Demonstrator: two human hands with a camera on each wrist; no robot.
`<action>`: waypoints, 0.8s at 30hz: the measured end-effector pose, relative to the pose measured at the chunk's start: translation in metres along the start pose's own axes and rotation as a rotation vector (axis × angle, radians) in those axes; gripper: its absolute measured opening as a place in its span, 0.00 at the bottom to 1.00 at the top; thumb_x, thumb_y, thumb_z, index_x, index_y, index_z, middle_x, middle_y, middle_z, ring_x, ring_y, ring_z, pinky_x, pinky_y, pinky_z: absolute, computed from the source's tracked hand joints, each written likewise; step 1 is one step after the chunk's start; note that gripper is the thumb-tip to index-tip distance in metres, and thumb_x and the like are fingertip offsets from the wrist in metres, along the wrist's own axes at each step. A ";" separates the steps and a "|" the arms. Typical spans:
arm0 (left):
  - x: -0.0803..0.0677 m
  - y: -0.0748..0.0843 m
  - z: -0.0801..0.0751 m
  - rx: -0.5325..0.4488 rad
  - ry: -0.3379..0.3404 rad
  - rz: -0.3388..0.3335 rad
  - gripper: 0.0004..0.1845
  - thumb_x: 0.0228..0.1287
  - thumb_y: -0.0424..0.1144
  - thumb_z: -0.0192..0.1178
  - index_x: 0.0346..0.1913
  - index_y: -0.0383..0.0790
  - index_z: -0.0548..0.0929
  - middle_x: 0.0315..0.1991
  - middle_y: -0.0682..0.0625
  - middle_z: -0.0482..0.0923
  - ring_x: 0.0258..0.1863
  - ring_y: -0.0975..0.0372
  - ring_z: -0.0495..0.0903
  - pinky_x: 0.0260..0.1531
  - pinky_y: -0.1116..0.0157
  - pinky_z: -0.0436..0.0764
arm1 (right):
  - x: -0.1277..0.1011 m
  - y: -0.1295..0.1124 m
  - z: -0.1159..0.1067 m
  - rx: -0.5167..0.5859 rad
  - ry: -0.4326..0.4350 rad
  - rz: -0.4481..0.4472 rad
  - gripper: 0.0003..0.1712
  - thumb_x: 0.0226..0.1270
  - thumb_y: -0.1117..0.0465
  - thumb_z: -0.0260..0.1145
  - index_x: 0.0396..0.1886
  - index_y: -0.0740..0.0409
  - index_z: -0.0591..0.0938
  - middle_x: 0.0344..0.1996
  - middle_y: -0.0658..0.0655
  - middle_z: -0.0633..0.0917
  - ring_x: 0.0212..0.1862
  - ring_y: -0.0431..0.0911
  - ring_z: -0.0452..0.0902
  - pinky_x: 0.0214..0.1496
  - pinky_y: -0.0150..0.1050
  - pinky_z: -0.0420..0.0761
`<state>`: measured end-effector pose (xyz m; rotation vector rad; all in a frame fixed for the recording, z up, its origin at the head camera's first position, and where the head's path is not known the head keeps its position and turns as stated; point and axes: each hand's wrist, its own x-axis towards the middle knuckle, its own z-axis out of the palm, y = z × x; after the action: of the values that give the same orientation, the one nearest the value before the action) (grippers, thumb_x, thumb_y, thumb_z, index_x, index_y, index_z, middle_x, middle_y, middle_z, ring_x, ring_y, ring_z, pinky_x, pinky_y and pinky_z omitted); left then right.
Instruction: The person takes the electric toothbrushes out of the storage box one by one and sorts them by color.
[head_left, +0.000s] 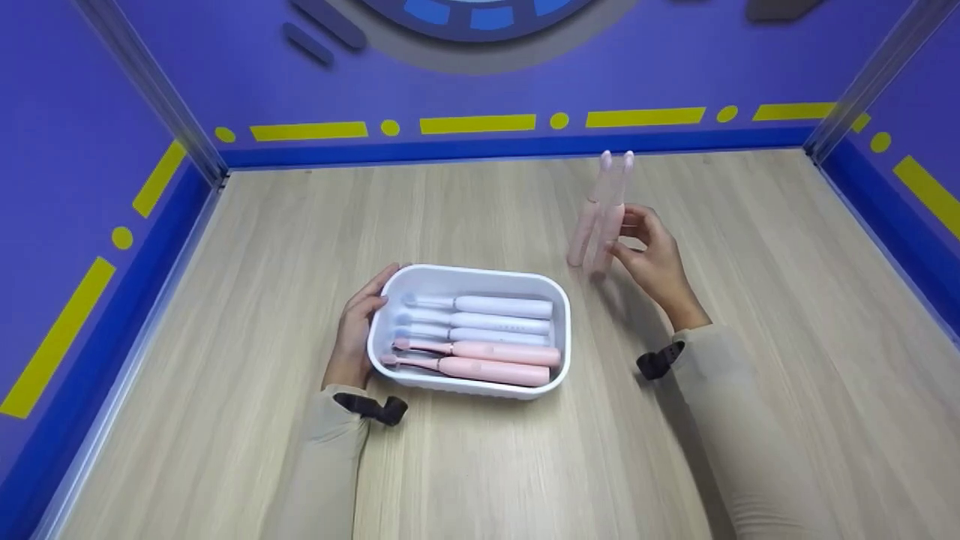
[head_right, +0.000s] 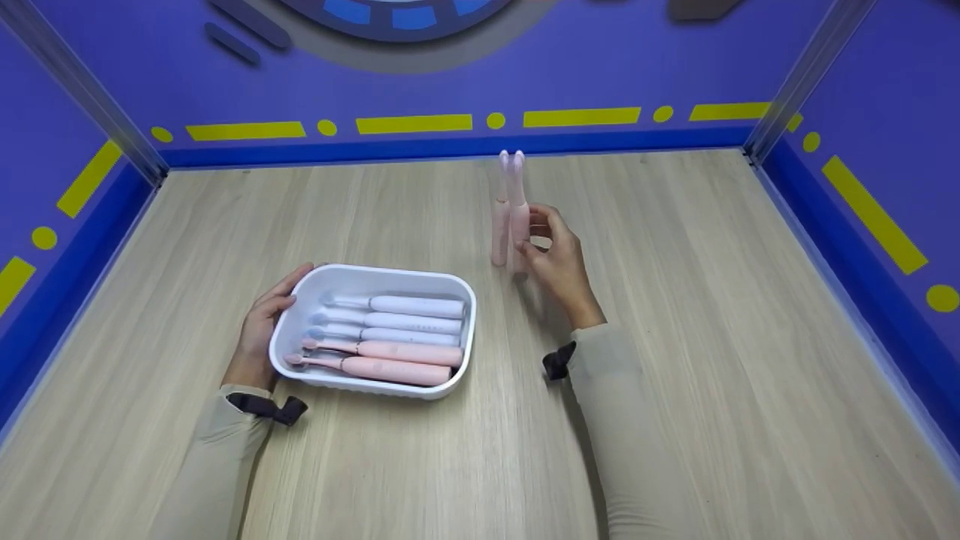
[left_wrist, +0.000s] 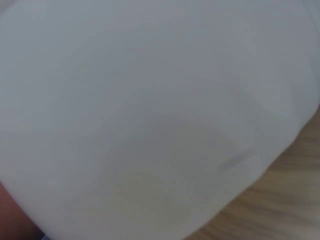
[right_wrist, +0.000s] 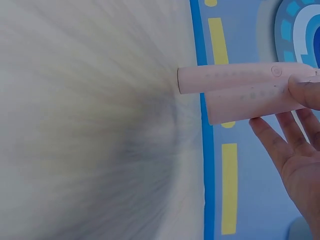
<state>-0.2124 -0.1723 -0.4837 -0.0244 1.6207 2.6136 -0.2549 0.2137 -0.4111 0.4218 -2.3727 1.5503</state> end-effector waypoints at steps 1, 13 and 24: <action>0.000 0.000 0.000 -0.001 0.000 0.000 0.31 0.63 0.24 0.33 0.71 0.27 0.58 0.74 0.39 0.55 0.75 0.55 0.53 0.75 0.59 0.50 | 0.000 0.001 0.000 0.005 0.000 0.003 0.28 0.59 0.79 0.62 0.60 0.74 0.68 0.50 0.71 0.78 0.51 0.52 0.76 0.47 0.23 0.79; 0.000 0.000 -0.002 0.023 0.005 0.008 0.31 0.63 0.24 0.34 0.71 0.27 0.59 0.74 0.39 0.56 0.75 0.55 0.54 0.75 0.60 0.50 | 0.010 0.017 0.006 0.010 0.027 -0.012 0.27 0.57 0.81 0.61 0.59 0.76 0.69 0.51 0.71 0.78 0.51 0.45 0.75 0.58 0.35 0.76; 0.001 -0.001 -0.002 0.010 0.009 0.000 0.30 0.63 0.26 0.35 0.71 0.29 0.61 0.73 0.41 0.58 0.75 0.57 0.54 0.75 0.61 0.50 | 0.019 0.050 0.009 0.011 0.033 0.023 0.28 0.58 0.81 0.61 0.60 0.71 0.69 0.51 0.67 0.78 0.52 0.47 0.76 0.62 0.48 0.74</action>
<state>-0.2129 -0.1737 -0.4861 -0.0360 1.6373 2.6088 -0.2920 0.2227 -0.4493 0.3696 -2.3538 1.5690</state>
